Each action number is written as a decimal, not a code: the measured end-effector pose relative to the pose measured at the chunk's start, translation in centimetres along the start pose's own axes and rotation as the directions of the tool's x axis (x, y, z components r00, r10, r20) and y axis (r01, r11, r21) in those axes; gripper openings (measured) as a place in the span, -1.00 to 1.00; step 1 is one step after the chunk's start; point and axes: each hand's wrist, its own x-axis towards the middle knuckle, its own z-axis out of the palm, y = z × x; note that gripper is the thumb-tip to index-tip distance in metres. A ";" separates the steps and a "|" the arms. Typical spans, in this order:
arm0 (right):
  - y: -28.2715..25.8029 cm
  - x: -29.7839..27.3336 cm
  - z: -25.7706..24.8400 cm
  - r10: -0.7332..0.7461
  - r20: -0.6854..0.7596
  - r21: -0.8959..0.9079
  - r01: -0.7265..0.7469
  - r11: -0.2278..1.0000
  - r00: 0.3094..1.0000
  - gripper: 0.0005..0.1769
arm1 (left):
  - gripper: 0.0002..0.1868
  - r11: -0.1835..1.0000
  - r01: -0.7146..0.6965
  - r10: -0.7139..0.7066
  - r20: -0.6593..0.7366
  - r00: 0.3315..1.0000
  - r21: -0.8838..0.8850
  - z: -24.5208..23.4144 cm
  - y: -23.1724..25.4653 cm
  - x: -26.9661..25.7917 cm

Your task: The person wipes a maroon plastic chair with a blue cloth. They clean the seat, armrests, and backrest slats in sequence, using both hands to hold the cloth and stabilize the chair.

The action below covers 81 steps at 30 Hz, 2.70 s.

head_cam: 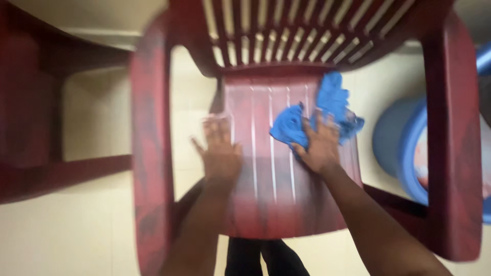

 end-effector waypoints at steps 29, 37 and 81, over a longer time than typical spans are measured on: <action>1.6 -6.4 1.6 -0.133 -0.193 0.055 0.146 0.988 0.972 -0.02 | -0.19 0.984 -0.168 0.175 -0.151 0.973 0.063 6.8 -2.0 -4.6; 1.6 -7.1 1.7 -0.124 -0.191 0.076 0.141 0.987 0.974 0.01 | -0.19 0.982 -0.187 0.191 -0.160 0.969 0.040 7.0 -2.0 -4.9; 1.8 -3.9 5.1 -0.149 -0.417 -0.078 0.128 0.989 0.897 -0.07 | -0.24 0.920 -0.382 0.392 -0.189 0.900 0.087 9.3 -3.0 -3.9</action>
